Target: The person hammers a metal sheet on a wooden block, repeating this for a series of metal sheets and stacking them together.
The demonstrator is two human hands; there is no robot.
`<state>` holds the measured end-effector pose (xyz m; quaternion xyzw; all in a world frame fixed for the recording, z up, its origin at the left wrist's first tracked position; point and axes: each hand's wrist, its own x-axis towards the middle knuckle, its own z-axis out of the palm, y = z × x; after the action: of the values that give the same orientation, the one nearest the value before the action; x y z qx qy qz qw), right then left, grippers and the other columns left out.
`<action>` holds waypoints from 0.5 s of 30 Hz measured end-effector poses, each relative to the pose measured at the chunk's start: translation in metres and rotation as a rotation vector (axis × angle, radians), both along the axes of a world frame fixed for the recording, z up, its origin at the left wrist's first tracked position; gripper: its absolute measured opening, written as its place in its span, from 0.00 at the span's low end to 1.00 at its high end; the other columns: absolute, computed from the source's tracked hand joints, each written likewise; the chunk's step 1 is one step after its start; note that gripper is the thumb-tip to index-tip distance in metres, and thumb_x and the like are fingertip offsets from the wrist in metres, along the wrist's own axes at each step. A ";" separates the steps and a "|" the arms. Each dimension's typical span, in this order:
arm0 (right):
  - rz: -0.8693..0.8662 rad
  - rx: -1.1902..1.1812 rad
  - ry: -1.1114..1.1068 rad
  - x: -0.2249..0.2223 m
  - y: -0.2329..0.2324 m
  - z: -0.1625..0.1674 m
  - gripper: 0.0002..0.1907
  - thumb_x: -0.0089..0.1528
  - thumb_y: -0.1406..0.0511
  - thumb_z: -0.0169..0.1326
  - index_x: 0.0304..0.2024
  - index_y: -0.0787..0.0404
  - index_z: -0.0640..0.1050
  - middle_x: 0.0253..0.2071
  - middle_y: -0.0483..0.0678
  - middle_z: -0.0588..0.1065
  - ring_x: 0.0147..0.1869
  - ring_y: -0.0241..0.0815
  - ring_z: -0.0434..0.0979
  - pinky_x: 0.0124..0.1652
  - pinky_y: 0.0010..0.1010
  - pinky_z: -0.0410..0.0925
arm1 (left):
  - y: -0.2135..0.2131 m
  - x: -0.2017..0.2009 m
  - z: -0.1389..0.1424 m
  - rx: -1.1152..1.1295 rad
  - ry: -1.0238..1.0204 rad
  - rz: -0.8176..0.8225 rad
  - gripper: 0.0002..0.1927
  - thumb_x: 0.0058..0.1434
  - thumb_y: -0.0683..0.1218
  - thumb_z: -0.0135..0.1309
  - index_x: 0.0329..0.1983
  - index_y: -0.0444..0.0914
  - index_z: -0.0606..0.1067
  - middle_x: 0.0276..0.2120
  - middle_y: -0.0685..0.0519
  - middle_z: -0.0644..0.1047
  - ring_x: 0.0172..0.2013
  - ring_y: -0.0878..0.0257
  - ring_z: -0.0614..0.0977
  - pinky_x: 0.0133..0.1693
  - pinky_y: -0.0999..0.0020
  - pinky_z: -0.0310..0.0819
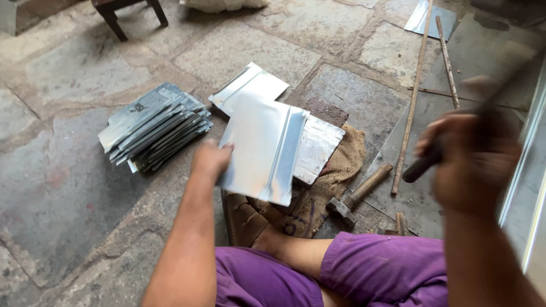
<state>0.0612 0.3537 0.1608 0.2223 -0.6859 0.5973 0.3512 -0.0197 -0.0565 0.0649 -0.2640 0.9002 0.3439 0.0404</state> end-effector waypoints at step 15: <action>-0.121 0.167 0.241 -0.013 -0.011 -0.032 0.10 0.72 0.61 0.49 0.40 0.60 0.74 0.29 0.49 0.74 0.30 0.42 0.74 0.30 0.36 0.69 | 0.048 -0.035 0.028 -0.157 -0.007 0.008 0.42 0.53 0.73 0.61 0.55 0.37 0.73 0.49 0.45 0.80 0.49 0.51 0.83 0.45 0.53 0.79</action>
<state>0.0485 0.3431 0.1288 0.2792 -0.6980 0.4851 0.4467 -0.0549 -0.0083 0.0931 -0.2712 0.9232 0.2716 0.0211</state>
